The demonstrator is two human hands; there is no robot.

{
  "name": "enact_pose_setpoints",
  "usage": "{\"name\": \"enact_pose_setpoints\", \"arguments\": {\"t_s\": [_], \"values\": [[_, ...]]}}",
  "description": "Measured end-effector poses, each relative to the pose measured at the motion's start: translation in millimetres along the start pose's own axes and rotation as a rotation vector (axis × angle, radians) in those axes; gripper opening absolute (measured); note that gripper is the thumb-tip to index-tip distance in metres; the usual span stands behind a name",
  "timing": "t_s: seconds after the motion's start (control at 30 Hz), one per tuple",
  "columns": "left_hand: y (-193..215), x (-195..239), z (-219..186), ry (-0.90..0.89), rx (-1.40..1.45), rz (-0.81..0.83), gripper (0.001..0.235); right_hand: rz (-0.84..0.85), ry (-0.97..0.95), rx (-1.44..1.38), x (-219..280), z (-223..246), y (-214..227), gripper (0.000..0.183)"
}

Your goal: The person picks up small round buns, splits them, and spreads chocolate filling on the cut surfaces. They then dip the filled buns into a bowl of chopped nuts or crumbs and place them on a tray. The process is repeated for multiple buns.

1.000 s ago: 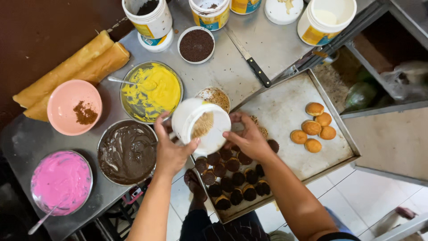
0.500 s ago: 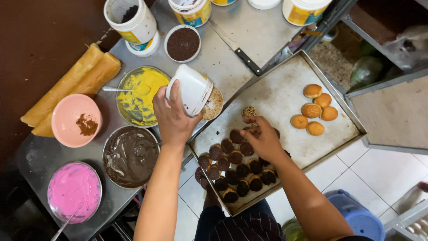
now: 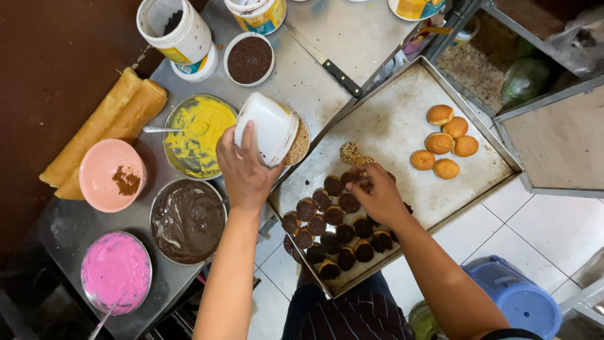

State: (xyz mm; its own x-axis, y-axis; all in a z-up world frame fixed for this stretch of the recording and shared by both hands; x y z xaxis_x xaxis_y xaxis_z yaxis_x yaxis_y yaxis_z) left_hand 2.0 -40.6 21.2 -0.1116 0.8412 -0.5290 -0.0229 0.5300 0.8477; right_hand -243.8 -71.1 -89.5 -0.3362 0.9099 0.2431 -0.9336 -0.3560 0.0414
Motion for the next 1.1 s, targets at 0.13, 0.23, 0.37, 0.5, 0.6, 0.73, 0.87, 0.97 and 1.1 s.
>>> {"name": "enact_pose_setpoints", "arguments": {"t_s": [0.13, 0.23, 0.37, 0.5, 0.6, 0.73, 0.87, 0.97, 1.1], "values": [[-9, 8, 3, -0.032, -0.048, 0.035, 0.092, 0.019, 0.020, 0.041, -1, -3, -5, 0.032], [-7, 9, 4, -0.027, -0.048, -0.012, 0.087, 0.022, 0.056, 0.081, 0, -2, -9, 0.034], [-7, 12, 20, 0.093, 0.074, -0.075, 0.086, 0.039, 0.070, 0.147, -1, 12, -17, 0.037], [6, 13, 39, 0.298, 0.173, -0.114, 0.095, 0.036, 0.109, 0.072, -16, 23, -31, 0.033], [2, 23, 55, 0.561, 0.476, -0.058, 0.100, 0.062, 0.133, 0.048, -29, 46, -50, 0.033], [-15, 45, 61, 0.700, 0.810, -0.070, 0.093, 0.091, 0.195, -0.027, -51, 73, -70, 0.032], [13, 31, 48, 0.620, 0.620, -0.108, 0.095, 0.086, 0.250, -0.028, -58, 80, -78, 0.028], [9, 25, 39, 0.215, 0.105, -0.221, 0.098, 0.039, 0.272, 0.008, -58, 64, -76, 0.028], [12, 22, 13, -0.029, 0.006, -0.197, 0.076, 0.015, 0.262, 0.117, -53, 47, -66, 0.024]]}}
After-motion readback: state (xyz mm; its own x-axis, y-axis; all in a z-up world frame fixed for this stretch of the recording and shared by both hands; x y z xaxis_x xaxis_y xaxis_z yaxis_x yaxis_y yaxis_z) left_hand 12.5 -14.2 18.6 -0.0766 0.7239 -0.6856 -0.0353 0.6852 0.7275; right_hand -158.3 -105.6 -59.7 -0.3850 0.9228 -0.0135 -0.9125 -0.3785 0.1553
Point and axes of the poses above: each hand's wrist, its own x-axis away from the middle knuckle, its own y-axis out of the back of the hand, z = x × y, the point moved 6 cm from there along -x, towards the middle knuckle, and after that the axes turned 11 degrees about -x, right-handed, at the moved point
